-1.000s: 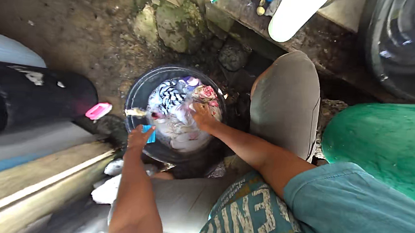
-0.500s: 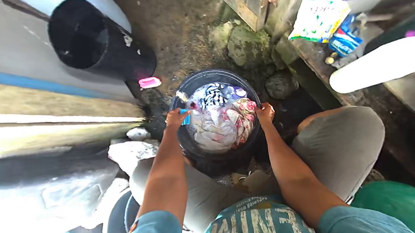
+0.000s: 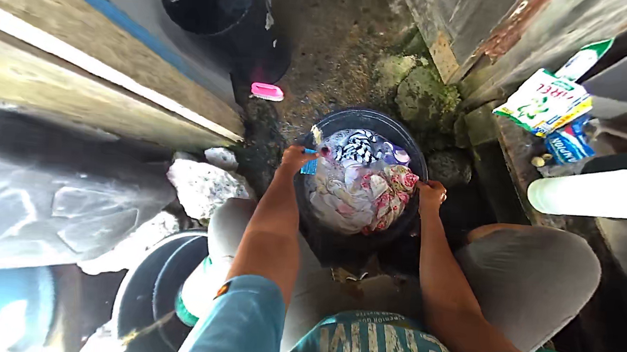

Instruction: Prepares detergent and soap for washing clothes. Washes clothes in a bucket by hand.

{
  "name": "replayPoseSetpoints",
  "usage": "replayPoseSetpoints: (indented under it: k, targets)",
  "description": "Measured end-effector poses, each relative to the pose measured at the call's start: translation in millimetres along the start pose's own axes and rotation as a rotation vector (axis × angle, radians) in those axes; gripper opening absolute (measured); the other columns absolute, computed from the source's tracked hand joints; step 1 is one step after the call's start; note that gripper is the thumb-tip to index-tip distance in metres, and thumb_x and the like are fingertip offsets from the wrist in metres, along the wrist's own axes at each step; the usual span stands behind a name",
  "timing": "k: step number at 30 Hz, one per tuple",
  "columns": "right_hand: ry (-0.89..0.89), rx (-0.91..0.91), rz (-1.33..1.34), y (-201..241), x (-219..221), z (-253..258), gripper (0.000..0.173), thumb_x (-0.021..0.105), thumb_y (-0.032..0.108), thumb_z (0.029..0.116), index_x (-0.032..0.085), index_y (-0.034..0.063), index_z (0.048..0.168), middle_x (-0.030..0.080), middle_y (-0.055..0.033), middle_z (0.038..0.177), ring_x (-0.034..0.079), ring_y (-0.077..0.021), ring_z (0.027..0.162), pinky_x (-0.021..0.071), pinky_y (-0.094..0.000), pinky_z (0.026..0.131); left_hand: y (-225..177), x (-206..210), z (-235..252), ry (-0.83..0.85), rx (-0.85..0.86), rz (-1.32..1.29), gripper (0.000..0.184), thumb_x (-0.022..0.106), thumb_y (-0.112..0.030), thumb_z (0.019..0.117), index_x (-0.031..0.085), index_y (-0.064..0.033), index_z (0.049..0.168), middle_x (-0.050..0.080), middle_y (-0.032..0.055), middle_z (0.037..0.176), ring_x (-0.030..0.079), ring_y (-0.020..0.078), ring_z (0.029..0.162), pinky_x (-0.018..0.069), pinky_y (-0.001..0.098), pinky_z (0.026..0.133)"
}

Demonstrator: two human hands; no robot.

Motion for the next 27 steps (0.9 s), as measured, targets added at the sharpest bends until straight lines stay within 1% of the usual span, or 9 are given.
replayPoseSetpoints:
  k: [4, 6, 9, 13, 16, 20, 22, 24, 27]
  targets:
    - [-0.031, -0.039, -0.095, 7, -4, -1, 0.037, 0.073, 0.018, 0.0913, 0.067, -0.0031, 0.121, 0.066, -0.0263, 0.120, 0.061, -0.0390, 0.117, 0.0457, -0.0559, 0.101, 0, 1, 5, -0.010, -0.031, -0.066, 0.048, 0.077, -0.040, 0.0911, 0.071, 0.0007, 0.115, 0.068, 0.0265, 0.118, 0.063, 0.0423, 0.117, 0.0456, 0.0634, 0.103]
    - [-0.043, -0.052, -0.107, 8, -4, 0, 0.035, 0.073, 0.019, 0.0918, 0.068, -0.0022, 0.119, 0.067, -0.0250, 0.117, 0.062, -0.0377, 0.114, 0.0461, -0.0560, 0.100, 3, 3, 9, -0.018, -0.045, -0.048, 0.045, 0.076, -0.039, 0.0906, 0.072, -0.0004, 0.113, 0.069, 0.0259, 0.118, 0.063, 0.0424, 0.118, 0.0457, 0.0642, 0.102]
    - [-0.048, -0.100, -0.135, 13, -2, 2, 0.033, 0.072, 0.020, 0.0933, 0.068, -0.0021, 0.118, 0.068, -0.0241, 0.115, 0.063, -0.0374, 0.112, 0.0468, -0.0562, 0.099, 4, 1, 9, -0.008, -0.057, -0.033, 0.051, 0.077, -0.045, 0.0899, 0.071, 0.0002, 0.115, 0.067, 0.0267, 0.121, 0.061, 0.0429, 0.121, 0.0448, 0.0640, 0.104]
    - [-0.075, -0.111, -0.148, 10, -2, 4, 0.039, 0.071, 0.019, 0.0948, 0.064, -0.0044, 0.125, 0.065, -0.0277, 0.122, 0.061, -0.0405, 0.118, 0.0454, -0.0571, 0.101, -9, 7, 1, 0.070, -0.039, 0.087, 0.052, 0.073, -0.046, 0.0912, 0.070, -0.0003, 0.117, 0.065, 0.0270, 0.126, 0.058, 0.0440, 0.124, 0.0432, 0.0678, 0.102]
    - [-0.064, -0.143, -0.167, 9, 3, -3, 0.050, 0.067, 0.019, 0.0977, 0.053, -0.0077, 0.138, 0.058, -0.0303, 0.135, 0.057, -0.0408, 0.128, 0.0438, -0.0535, 0.109, -21, 7, -12, 0.086, -0.094, 0.184, 0.052, 0.070, -0.049, 0.0913, 0.070, -0.0076, 0.123, 0.064, 0.0206, 0.133, 0.057, 0.0410, 0.128, 0.0417, 0.0710, 0.100]
    - [-0.076, -0.210, -0.134, 4, 2, -14, 0.053, 0.066, 0.018, 0.0986, 0.049, -0.0077, 0.142, 0.057, -0.0281, 0.140, 0.056, -0.0361, 0.131, 0.0435, -0.0463, 0.112, -26, 9, -22, 0.045, -0.242, 0.040, 0.065, 0.076, -0.055, 0.0851, 0.066, -0.0079, 0.129, 0.059, 0.0212, 0.140, 0.051, 0.0417, 0.135, 0.0338, 0.0756, 0.105]
    - [-0.065, -0.243, -0.151, -2, 1, -18, 0.054, 0.067, 0.019, 0.0978, 0.050, -0.0079, 0.142, 0.057, -0.0279, 0.139, 0.055, -0.0354, 0.132, 0.0428, -0.0455, 0.113, -21, 9, -30, -0.006, -0.305, -0.061, 0.069, 0.078, -0.056, 0.0824, 0.065, -0.0093, 0.131, 0.059, 0.0211, 0.139, 0.053, 0.0427, 0.132, 0.0367, 0.0766, 0.102]
    - [-0.062, -0.232, -0.274, -14, -2, -16, 0.054, 0.064, 0.025, 0.1003, 0.052, -0.0091, 0.140, 0.057, -0.0284, 0.140, 0.054, -0.0365, 0.134, 0.0418, -0.0472, 0.114, -20, 11, -33, -0.037, -0.317, -0.085, 0.064, 0.078, -0.053, 0.0819, 0.066, -0.0113, 0.130, 0.063, 0.0196, 0.134, 0.059, 0.0418, 0.125, 0.0457, 0.0739, 0.093]
    - [0.010, -0.205, -0.629, -25, -3, -17, 0.050, 0.044, 0.027, 0.1090, 0.051, -0.0123, 0.139, 0.052, -0.0312, 0.144, 0.048, -0.0402, 0.139, 0.0366, -0.0508, 0.116, -25, 6, -40, -0.010, -0.302, -0.108, 0.063, 0.080, -0.049, 0.0830, 0.065, -0.0095, 0.130, 0.063, 0.0186, 0.135, 0.060, 0.0395, 0.125, 0.0472, 0.0700, 0.094]
Point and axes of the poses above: each hand's wrist, its own z-axis towards the middle knuckle, its own x-axis out of the palm, y = z × x, the point moved 5 cm from there along z, towards the middle knuckle
